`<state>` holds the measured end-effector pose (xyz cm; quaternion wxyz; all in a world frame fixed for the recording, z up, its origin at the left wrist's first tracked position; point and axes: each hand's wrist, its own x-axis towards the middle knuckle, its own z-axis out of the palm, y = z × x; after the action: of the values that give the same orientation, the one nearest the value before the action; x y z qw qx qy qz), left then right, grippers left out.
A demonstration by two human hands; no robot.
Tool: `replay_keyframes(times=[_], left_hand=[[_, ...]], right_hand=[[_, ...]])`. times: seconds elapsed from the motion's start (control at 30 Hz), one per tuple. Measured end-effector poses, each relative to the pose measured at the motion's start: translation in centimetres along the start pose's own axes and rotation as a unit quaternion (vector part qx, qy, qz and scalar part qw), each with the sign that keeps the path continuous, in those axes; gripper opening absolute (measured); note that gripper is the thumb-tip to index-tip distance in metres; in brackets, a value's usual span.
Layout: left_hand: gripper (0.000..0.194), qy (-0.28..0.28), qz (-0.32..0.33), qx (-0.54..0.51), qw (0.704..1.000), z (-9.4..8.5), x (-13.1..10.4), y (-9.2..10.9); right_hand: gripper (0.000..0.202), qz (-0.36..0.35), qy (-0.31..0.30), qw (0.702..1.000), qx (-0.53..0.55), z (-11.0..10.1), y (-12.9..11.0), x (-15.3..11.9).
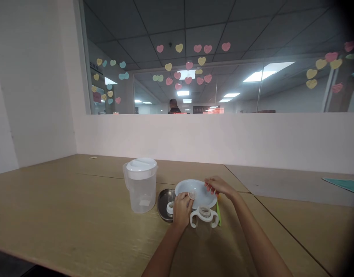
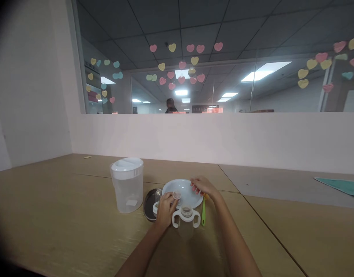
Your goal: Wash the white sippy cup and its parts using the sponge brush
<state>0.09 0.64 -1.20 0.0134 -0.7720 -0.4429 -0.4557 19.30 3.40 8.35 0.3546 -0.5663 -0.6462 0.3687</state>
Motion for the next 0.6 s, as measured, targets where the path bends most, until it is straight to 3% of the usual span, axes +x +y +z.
replay_keyframes(times=[0.1, 0.3, 0.4, 0.5, 0.6], left_hand=[[0.027, 0.005, -0.004, 0.019, 1.000, 0.1, -0.1, -0.1], [0.031, -0.001, -0.015, 0.043, 0.999, 0.5, -0.1, -0.2], [0.030, -0.005, -0.013, 0.037, 0.999, 0.6, -0.2, -0.3], [0.030, -0.003, -0.010, 0.031, 0.999, 0.6, -0.3, -0.3], [0.030, 0.000, -0.013, 0.028, 1.000, 0.6, -0.3, -0.3]], right_hand=[[0.020, 0.022, 0.015, 0.999, 0.022, 1.0, 1.9, 1.4], [0.047, -0.002, 0.095, 0.991, 0.090, 0.6, 2.4, 1.7], [0.048, -0.012, 0.115, 0.988, 0.099, 0.2, 2.5, 1.8], [0.039, -0.021, 0.088, 0.992, 0.090, 0.1, 2.3, 1.5], [0.028, -0.047, -0.048, 0.996, 0.064, 1.0, 1.5, 0.9]])
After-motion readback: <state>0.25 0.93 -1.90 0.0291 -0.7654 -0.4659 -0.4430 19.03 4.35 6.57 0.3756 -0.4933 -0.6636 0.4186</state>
